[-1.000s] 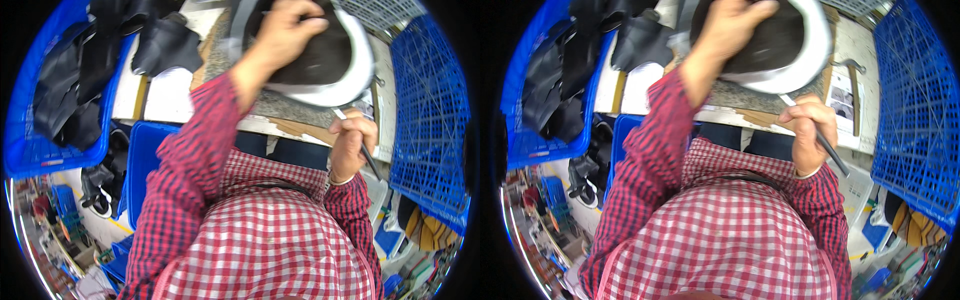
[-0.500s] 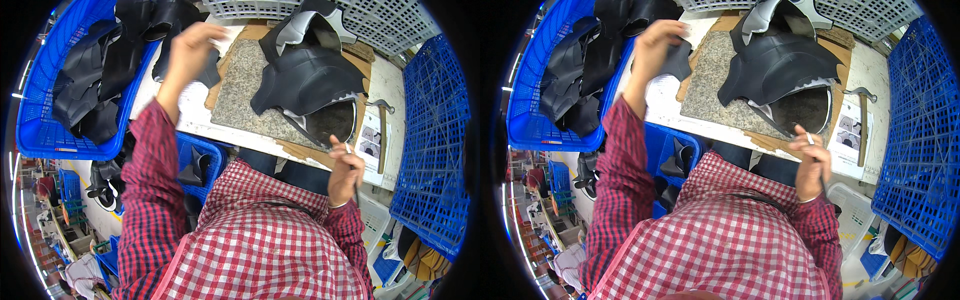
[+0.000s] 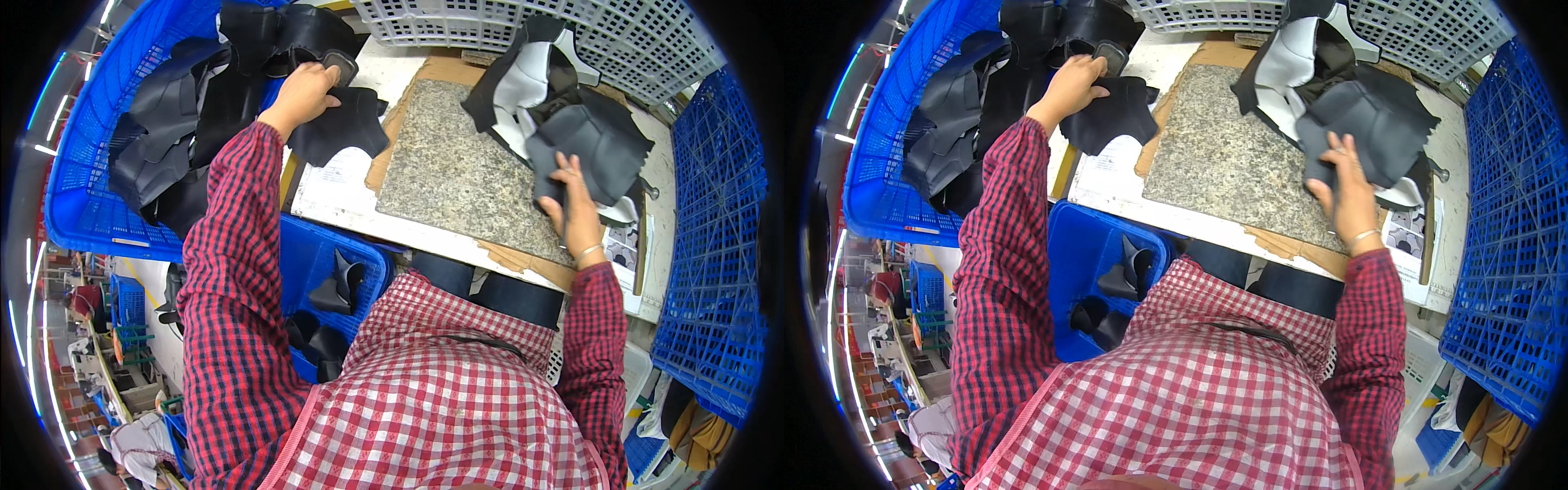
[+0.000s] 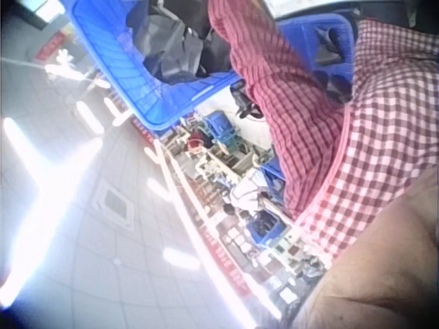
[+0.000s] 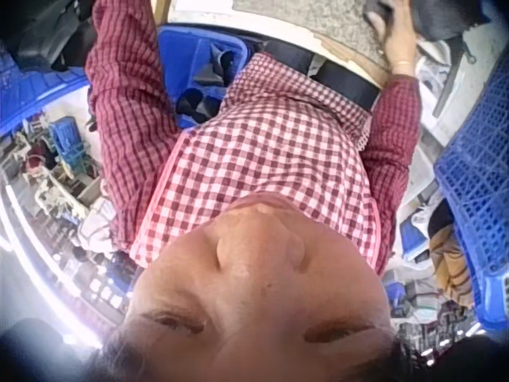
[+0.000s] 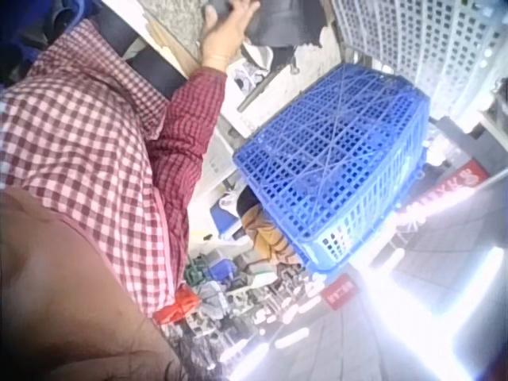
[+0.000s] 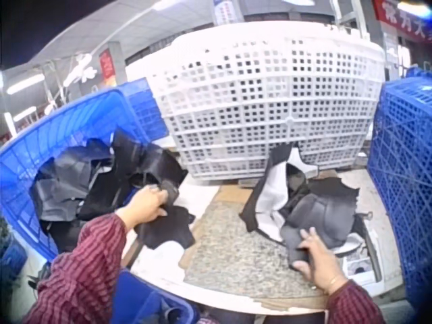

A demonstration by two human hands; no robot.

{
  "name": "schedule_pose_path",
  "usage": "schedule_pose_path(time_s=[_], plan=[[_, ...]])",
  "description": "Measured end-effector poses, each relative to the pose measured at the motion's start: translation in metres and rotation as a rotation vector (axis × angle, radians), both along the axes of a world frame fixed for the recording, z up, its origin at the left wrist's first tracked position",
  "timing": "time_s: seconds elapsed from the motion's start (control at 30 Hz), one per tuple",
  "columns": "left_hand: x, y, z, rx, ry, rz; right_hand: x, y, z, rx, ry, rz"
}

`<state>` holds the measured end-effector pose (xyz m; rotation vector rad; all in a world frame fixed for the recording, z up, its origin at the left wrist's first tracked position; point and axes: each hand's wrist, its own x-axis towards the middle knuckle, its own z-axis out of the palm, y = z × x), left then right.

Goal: The person carries a blue basket of black shoe parts to a workstation, then repeatedly picks up individual parts, turns them over, and marks them with a pen. The person also uses a hammer and a small metal tool on the parts. The person continues to handle and inspect the parts throughout the clip.

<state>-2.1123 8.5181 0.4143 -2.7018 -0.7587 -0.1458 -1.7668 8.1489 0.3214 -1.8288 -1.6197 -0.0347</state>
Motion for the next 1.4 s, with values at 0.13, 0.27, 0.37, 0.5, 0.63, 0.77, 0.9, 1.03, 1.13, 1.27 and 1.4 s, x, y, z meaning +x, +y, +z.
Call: schedule_pose_path(time_s=[0.13, 0.27, 0.37, 0.5, 0.63, 0.77, 0.9, 1.03, 1.13, 1.27, 1.4], plan=[[-0.006, -0.034, 0.042, -0.165, -0.351, 0.003, 0.021, -0.038, -0.004, 0.089, 0.186, -0.005], [0.022, -0.061, 0.119, -0.583, -0.779, -0.189, 0.0, -0.059, -0.01, 0.277, 0.52, -0.058], [0.075, -0.074, 0.139, -0.98, -0.503, 0.205, -0.026, -0.056, -0.004, 0.448, 0.473, -0.101], [0.171, -0.116, 0.03, -0.519, -0.543, -0.022, -0.059, -0.038, 0.001, 0.303, 0.59, 0.0], [0.168, -0.179, -0.038, 0.062, -0.803, -0.391, -0.068, -0.033, -0.016, 0.249, 0.817, 0.101], [0.105, -0.268, -0.059, -0.423, -0.543, -0.442, -0.053, -0.034, -0.034, 0.41, 1.051, 0.124], [0.089, -0.266, -0.082, -0.487, -0.509, -0.214, -0.054, -0.03, -0.034, 0.27, 0.992, 0.108], [0.096, -0.227, -0.101, -0.671, -0.547, -0.307, -0.076, -0.016, -0.028, 0.063, 0.984, 0.183], [0.103, -0.205, -0.104, -0.705, -0.529, -0.323, -0.089, -0.002, -0.027, 0.024, 0.874, 0.04], [0.108, -0.194, -0.102, -0.836, -0.51, -0.263, -0.094, 0.01, -0.031, 0.1, 0.628, -0.018], [0.111, -0.194, -0.104, -0.829, -0.521, -0.275, -0.098, 0.013, -0.035, 0.115, 0.608, -0.083]])
